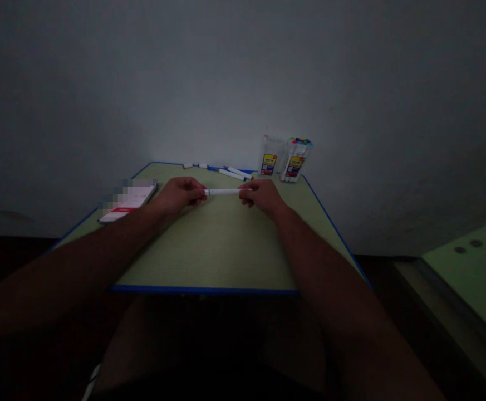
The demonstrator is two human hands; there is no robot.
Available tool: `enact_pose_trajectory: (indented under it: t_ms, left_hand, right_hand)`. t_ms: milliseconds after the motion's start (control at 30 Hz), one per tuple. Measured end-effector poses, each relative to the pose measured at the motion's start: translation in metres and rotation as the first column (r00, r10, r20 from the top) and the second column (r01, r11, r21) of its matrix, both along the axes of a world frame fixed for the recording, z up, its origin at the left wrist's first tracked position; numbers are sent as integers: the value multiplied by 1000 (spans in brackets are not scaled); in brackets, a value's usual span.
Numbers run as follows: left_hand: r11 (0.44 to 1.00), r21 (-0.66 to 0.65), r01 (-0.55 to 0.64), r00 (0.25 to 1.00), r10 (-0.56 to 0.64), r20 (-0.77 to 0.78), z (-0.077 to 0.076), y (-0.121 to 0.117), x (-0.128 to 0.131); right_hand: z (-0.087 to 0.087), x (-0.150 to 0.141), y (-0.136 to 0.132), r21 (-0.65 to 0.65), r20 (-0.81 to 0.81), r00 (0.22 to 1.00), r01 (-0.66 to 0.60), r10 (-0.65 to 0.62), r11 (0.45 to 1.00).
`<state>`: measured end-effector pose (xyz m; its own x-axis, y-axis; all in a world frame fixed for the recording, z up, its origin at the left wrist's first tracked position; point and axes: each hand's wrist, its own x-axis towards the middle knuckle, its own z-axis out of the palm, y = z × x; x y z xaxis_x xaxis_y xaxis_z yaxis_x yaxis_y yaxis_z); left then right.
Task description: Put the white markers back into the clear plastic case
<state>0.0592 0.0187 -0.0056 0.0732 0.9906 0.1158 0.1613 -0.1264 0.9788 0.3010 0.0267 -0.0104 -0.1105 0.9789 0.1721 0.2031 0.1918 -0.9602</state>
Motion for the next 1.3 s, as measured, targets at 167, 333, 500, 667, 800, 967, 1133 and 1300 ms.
enact_pose_trajectory:
  t_ms: [167,333,500,667,800,967,1133,1300]
  left_hand:
    - [1000,9,-5,999,5,-32,-2,2,0]
    - [1000,4,-1,999,1,-36,-3,2,-1]
    - [999,34,-13,998,15,-59,1,-2,0]
    - [1000,16,-12,999,12,-34,2,-4,4]
    - [999,35,3,997,-1,-71,-1,-3,7]
    - [996,83,-23,991,33,-129,-1,-1,4]
    - [990,140,-9,992,27,-124,0,-4,5]
    - [985,172,34,995,-17,-97,1,-8,11]
  right_hand:
    - [1,-1,0,4,-23,1000,1,-1,1000]
    - [2,-2,-1,-1,-23,1000,0,0,1000]
    - [2,-4,-1,46,-6,1000,-12,12,999]
    - [4,-2,-2,78,30,1000,-2,-1,997]
    - [5,4,-1,97,78,997,-2,-5,995]
    - [1,6,2,160,198,979,24,-56,987]
    - [-3,-1,2,321,397,904,23,-156,947]
    - [-6,-9,-1,374,466,877,-74,-118,924]
